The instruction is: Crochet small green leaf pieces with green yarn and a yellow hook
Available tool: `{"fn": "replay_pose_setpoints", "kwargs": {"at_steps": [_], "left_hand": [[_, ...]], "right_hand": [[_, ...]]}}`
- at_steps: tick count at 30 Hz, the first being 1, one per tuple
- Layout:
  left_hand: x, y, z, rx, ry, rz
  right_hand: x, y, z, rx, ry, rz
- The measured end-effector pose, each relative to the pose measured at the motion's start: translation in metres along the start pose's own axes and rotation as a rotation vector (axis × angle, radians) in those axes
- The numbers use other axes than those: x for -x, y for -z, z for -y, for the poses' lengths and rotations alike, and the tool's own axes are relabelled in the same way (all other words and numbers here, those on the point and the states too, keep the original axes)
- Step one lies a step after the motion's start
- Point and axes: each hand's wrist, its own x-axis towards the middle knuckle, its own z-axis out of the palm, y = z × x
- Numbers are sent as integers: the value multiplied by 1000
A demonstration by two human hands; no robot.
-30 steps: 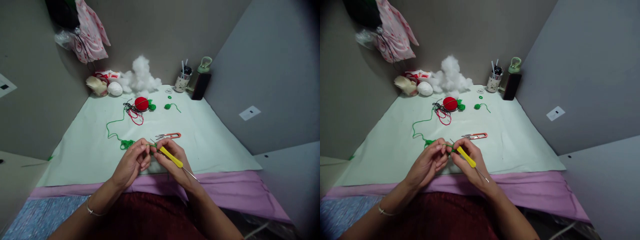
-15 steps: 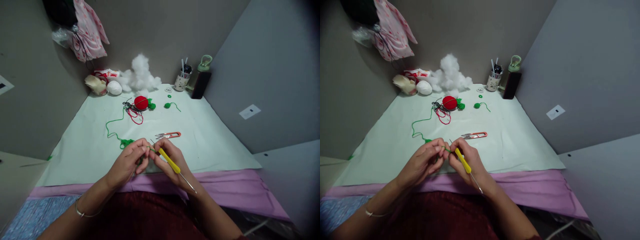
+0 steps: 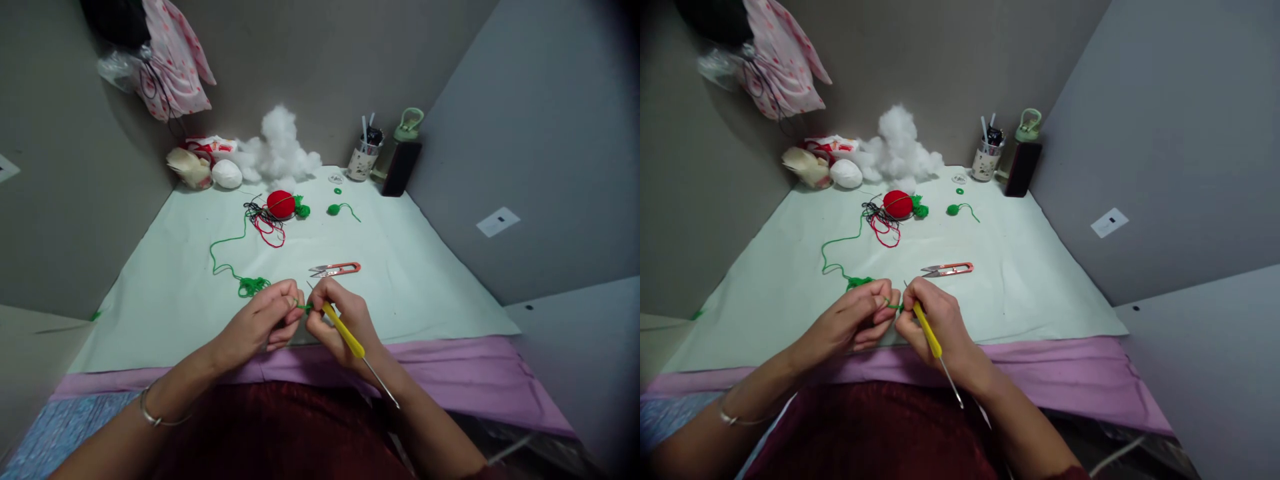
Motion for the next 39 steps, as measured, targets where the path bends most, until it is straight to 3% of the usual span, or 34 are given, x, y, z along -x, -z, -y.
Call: {"fn": "replay_pose_setpoints", "kwargs": {"at_steps": [4, 9, 12, 20, 23, 27, 30, 35, 39], "left_hand": [[-1, 3, -3, 4, 27, 7], [-3, -2, 4, 35, -79, -157], [-1, -5, 5, 85, -107, -200], [4, -7, 1, 139, -57, -46], [5, -4, 0, -120, -110, 8], [5, 3, -5, -772, -286, 81], [5, 8, -8, -1005, -299, 158], [6, 12, -7, -1056, -267, 198], [-8, 15, -9, -774, -217, 105]], "right_hand": [[1, 7, 4, -26, -80, 0], [-1, 15, 6, -190, -156, 177], [-4, 15, 3, -196, -127, 155], [-9, 16, 11, -359, -228, 167], [-8, 14, 13, -343, -242, 157], [-7, 18, 12, -354, -264, 197], [-5, 24, 12, -381, -288, 283], [-1, 27, 9, -429, -327, 349], [-13, 30, -1, -203, -189, 258]]}}
